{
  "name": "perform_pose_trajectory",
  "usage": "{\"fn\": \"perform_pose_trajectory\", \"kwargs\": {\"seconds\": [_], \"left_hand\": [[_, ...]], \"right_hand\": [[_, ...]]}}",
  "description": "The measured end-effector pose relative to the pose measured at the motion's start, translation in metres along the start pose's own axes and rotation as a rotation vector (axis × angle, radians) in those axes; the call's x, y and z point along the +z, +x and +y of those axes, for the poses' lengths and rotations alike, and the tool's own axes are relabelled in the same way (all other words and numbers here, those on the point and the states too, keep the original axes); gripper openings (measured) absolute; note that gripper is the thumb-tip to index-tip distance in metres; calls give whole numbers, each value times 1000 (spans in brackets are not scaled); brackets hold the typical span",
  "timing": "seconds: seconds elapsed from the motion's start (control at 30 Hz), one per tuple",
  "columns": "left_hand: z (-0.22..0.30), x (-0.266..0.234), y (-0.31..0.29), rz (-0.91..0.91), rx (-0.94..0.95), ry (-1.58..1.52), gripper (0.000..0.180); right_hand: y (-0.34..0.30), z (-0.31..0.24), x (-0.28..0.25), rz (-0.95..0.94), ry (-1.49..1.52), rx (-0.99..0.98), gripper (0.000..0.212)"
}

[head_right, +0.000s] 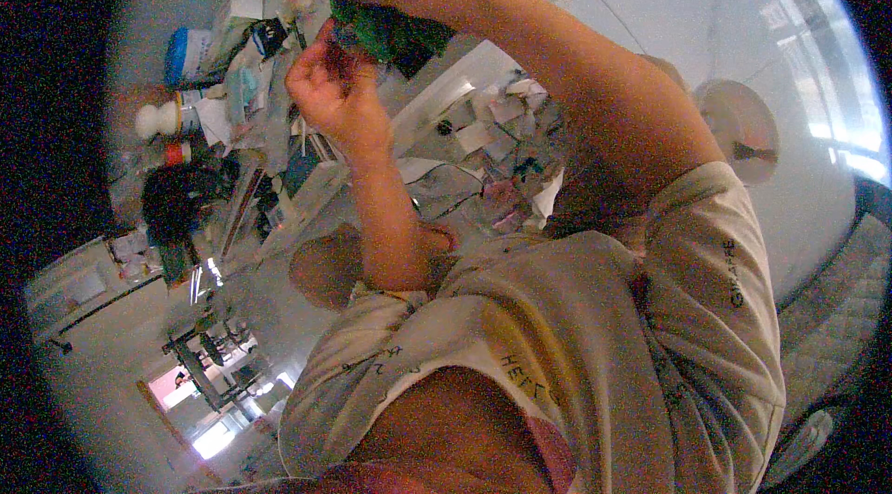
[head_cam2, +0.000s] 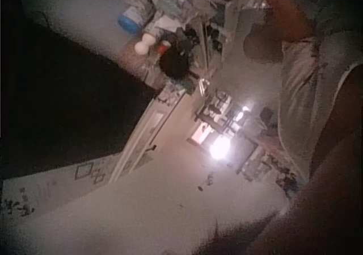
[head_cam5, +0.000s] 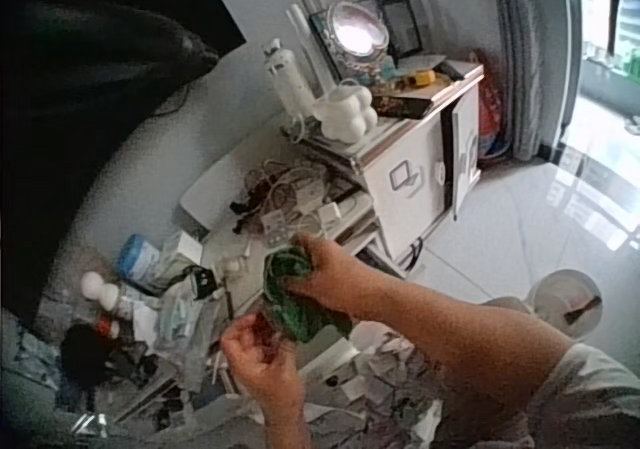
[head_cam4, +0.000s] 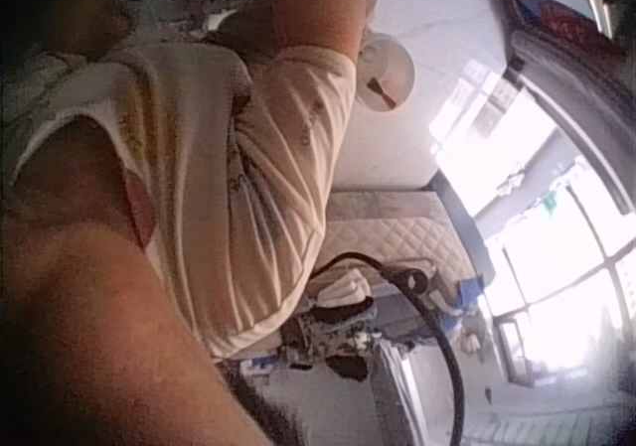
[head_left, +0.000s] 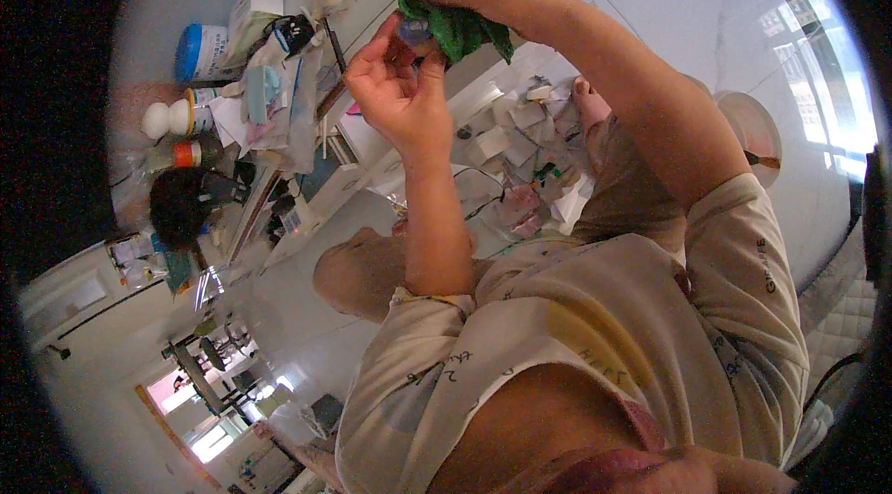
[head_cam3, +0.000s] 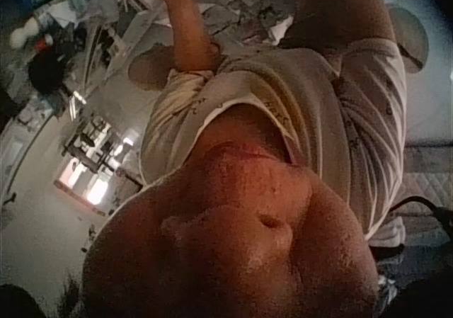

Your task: The person cleans various household items with a green cloth while organizing a drawer, including a small blue container, a black case, and electronic accessories, before placing them back into the drawer or a plastic bag.

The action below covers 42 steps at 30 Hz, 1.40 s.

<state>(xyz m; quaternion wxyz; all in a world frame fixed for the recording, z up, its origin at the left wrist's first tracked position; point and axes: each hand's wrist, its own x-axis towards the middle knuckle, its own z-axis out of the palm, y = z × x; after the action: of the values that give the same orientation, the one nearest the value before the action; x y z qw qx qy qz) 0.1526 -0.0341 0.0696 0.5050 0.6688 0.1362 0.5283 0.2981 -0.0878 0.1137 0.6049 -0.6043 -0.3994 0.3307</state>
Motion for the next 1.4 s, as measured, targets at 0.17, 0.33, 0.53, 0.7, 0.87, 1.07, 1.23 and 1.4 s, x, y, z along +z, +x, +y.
{"fn": "perform_pose_trajectory", "kwargs": {"seconds": [0.17, 0.33, 0.53, 0.7, 0.87, 1.07, 1.23, 1.4], "left_hand": [[-3, 2, -3, 78, -51, 48, 50], [-33, -2, -12, -22, -500, -10, 36], [-121, 9, -21, -77, -988, -238, 29], [-201, 7, -13, 29, -1242, -318, 28], [-267, 29, -11, 65, -1328, -274, 22], [-331, 57, -10, 105, -1382, -61, 22], [-352, 51, -18, 145, -1322, -180, 23], [-353, 53, -22, 153, -1318, -381, 23]], "right_hand": [[-3, -14, -21, -169, -185, -23, 50], [-10, -22, -30, 274, 301, -20, 44], [-11, -39, -69, 455, 640, -111, 19], [1, -30, -62, 441, 698, -36, 14], [-8, -39, -61, 381, 720, 3, 23], [-2, -27, -40, 337, 532, 194, 32], [2, 5, -19, 174, 303, 63, 28], [1, -5, -18, 127, 361, 153, 34]]}}
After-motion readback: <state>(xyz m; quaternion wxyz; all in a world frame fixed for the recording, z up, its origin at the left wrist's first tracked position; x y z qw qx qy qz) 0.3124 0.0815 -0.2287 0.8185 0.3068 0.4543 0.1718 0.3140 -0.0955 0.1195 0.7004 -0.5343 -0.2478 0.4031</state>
